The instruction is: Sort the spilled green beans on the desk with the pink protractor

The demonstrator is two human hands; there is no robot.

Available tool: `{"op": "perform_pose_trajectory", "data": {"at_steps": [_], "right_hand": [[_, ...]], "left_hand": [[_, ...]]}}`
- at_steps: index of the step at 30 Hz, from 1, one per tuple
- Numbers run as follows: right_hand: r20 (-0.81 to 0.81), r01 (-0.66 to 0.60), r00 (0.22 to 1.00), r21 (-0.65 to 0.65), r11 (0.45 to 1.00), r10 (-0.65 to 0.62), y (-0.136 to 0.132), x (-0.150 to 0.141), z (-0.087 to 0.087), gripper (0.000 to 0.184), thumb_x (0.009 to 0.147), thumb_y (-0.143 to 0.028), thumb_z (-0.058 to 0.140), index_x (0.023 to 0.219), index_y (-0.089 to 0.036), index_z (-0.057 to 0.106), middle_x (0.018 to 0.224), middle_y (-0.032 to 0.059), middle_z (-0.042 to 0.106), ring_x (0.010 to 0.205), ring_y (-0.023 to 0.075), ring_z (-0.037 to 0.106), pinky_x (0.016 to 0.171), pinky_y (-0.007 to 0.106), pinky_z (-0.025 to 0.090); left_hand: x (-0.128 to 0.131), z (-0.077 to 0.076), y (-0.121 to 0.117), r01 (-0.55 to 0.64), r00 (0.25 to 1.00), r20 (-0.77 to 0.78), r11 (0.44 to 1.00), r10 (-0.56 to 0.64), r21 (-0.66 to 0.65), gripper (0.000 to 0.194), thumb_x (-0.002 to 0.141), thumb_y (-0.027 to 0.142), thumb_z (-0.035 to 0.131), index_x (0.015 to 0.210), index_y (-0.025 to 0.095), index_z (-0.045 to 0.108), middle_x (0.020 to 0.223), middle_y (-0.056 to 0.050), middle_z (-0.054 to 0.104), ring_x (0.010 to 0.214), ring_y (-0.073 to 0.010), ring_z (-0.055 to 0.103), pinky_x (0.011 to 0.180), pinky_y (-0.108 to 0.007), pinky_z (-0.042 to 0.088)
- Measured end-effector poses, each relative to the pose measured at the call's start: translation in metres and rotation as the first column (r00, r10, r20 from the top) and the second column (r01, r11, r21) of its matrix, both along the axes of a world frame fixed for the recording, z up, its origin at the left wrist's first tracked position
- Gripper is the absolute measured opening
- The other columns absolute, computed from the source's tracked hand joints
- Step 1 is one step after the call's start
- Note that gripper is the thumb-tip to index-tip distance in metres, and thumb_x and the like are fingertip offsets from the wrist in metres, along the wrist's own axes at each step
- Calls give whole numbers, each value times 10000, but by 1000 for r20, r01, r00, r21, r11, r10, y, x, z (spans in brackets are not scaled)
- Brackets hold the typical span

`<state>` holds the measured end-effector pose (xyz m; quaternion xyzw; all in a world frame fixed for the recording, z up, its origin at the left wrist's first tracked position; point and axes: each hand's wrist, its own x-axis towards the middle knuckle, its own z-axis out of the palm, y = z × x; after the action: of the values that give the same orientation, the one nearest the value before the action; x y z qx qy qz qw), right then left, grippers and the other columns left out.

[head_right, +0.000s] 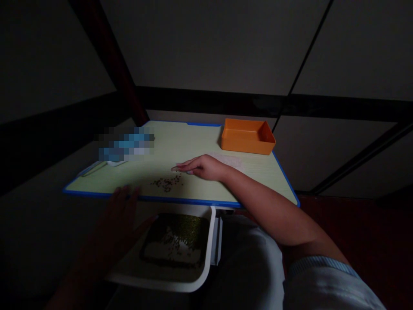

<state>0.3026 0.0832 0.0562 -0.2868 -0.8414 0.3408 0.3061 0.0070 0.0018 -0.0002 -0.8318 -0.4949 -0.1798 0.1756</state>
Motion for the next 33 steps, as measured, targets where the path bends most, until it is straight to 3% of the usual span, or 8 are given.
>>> {"op": "perform_pose_trajectory", "data": {"at_steps": [7,19,26,33], "right_hand": [[0,32,999,-198,980,-33,-4,6,5,232,786,-38,576,861,-171,751,1123,55,709,1067,135,651,964,305,487],[-116,7,992,-372,928,-54,-11,15,17,45,721,-156,713,707,-178,750,951,58,755,995,170,684,975,363,485],[-145,25,986,-358,933,-82,-12,18,17,133,711,-90,663,719,-184,756,943,48,757,953,162,693,946,350,498],[-170,184,956,-294,938,-241,-8,23,19,157,721,-94,633,767,-167,763,955,53,755,961,163,685,931,338,496]], "left_hand": [[-1,-1,1,4,1000,8,1000,-4,-10,902,781,677,363,1410,40,258,1436,-310,326,1391,-413,256,1068,-537,343],[-2,1,0,15,999,33,999,-14,-33,902,778,684,360,1420,60,244,1476,-295,293,1404,-404,237,1060,-567,350],[-2,0,1,-8,1000,1,999,8,-47,917,773,696,344,1411,43,254,1453,-312,305,1396,-415,246,1074,-547,337],[-2,-1,0,9,1000,0,1000,-9,-15,905,787,689,313,1420,48,231,1457,-309,296,1407,-407,222,1079,-540,333]]}}
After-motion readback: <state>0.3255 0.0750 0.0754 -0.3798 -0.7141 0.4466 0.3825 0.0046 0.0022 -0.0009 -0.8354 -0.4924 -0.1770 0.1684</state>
